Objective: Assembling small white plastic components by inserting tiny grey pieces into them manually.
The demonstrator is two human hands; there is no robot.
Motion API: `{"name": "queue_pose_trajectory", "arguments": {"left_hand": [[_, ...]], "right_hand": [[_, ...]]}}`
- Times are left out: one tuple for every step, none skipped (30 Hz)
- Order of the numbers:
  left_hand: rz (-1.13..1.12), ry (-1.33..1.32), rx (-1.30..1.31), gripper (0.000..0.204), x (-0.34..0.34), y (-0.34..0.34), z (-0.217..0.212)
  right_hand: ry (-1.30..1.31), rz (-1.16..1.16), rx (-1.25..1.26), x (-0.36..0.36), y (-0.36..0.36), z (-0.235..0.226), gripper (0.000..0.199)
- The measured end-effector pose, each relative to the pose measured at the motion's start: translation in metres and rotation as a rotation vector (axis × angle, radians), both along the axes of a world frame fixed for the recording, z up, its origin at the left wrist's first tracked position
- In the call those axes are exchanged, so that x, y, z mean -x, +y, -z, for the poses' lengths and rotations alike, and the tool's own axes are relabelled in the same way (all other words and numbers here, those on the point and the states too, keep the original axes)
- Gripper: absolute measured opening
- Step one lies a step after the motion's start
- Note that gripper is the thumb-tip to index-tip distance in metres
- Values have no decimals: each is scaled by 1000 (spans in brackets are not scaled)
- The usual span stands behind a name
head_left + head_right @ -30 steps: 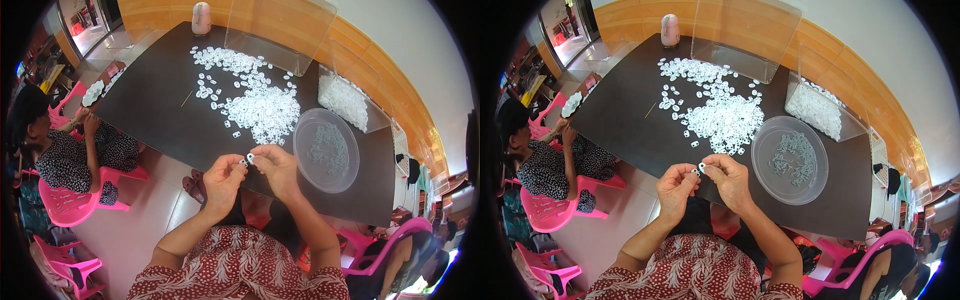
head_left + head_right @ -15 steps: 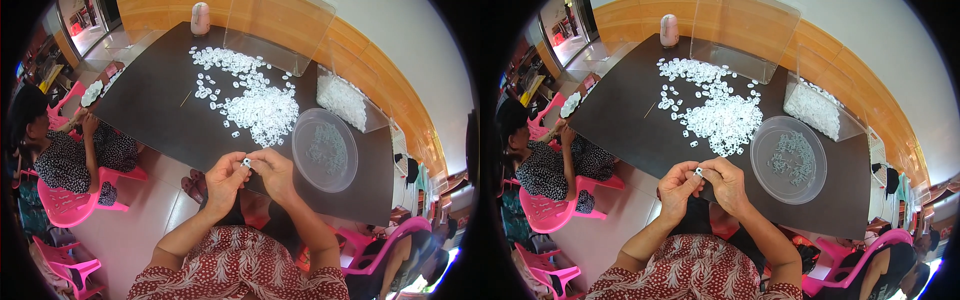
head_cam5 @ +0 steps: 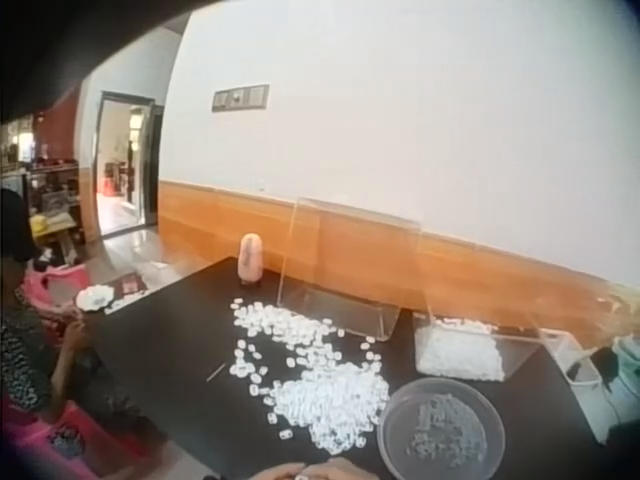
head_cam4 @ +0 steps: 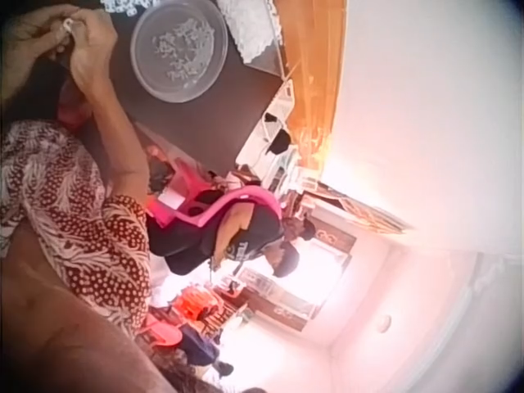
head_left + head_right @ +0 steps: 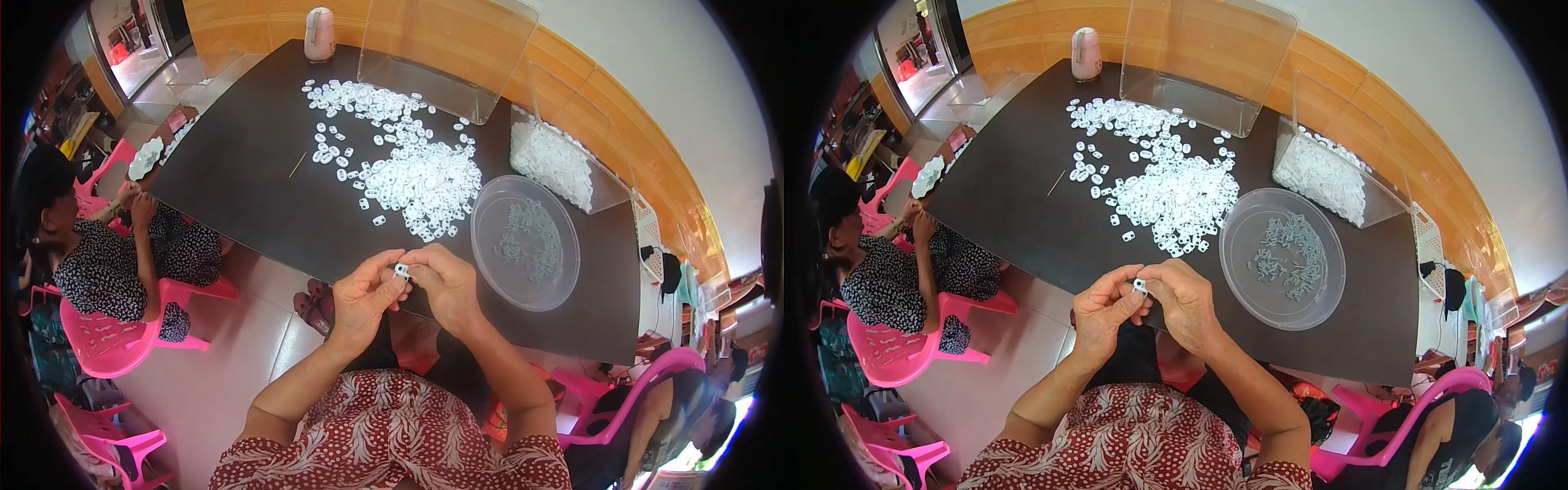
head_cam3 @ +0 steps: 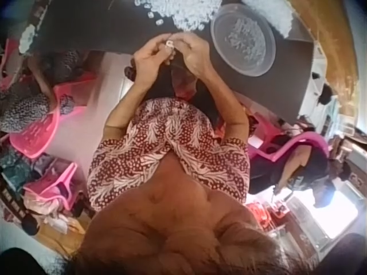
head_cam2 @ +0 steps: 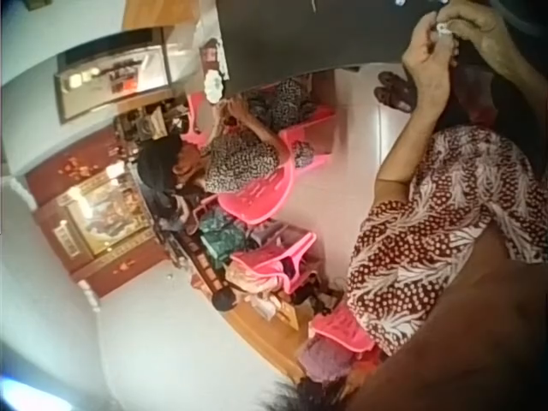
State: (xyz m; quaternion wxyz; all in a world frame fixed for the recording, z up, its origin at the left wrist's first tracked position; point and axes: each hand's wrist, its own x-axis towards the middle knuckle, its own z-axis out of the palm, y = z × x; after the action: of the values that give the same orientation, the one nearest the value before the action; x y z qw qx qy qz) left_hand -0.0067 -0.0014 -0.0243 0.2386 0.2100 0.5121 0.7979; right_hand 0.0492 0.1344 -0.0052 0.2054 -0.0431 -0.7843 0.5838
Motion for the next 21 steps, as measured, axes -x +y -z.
{"name": "queue_pose_trajectory", "arguments": {"left_hand": [[-14,-44,-26,30,-1,0,0],[-28,-89,-53,30,-2,1,0],[-29,-88,-53,30,-4,2,0],[-36,-103,-75,30,-5,2,0],[-44,-117,-97,30,-6,3,0],[-45,-117,-98,30,-6,3,1],[-77,-93,-121,29,-6,4,4],[-109,-68,-144,28,-6,4,5],[-110,-69,-144,28,-7,5,4],[-118,-82,-152,26,-8,6,2],[-126,-95,-160,25,-9,7,0],[-126,-95,-159,25,-10,6,-2],[-118,-139,-152,23,-10,6,-3],[-111,-183,-145,22,-10,6,-5],[-109,-183,-144,22,-10,5,-7],[-105,-197,-136,21,-9,5,-8],[-100,-211,-128,20,-9,4,-9],[-101,-211,-127,20,-10,4,-9],[-105,-210,-127,20,-10,4,-10],[-108,-209,-128,20,-11,4,-10],[-107,-209,-127,20,-11,4,-10]], "right_hand": [[-5,-6,33,-1,-2,-1,14],[-4,-7,32,-2,-2,0,14],[0,-8,45,-3,-3,0,15],[3,-10,57,-3,-4,0,16],[4,-11,56,-4,-5,-2,16],[17,-2,-27,-5,-8,-7,19],[31,8,-111,-6,-10,-10,21],[31,7,-111,-7,-11,-11,21],[52,23,-168,-8,-12,-12,24],[74,41,-225,-8,-12,-12,27],[74,41,-225,-8,-11,-12,27],[134,51,-312,-8,-10,-10,28],[192,62,-398,-8,-9,-9,29],[192,64,-398,-8,-10,-9,29],[187,92,-428,-9,-13,-10,29],[183,118,-457,-10,-15,-11,30],[182,117,-455,-10,-15,-13,30],[214,104,-523,-9,-14,-15,30],[246,93,-591,-8,-13,-16,30],[246,94,-590,-8,-13,-15,30],[298,120,-617,-8,-12,-12,31]]}}
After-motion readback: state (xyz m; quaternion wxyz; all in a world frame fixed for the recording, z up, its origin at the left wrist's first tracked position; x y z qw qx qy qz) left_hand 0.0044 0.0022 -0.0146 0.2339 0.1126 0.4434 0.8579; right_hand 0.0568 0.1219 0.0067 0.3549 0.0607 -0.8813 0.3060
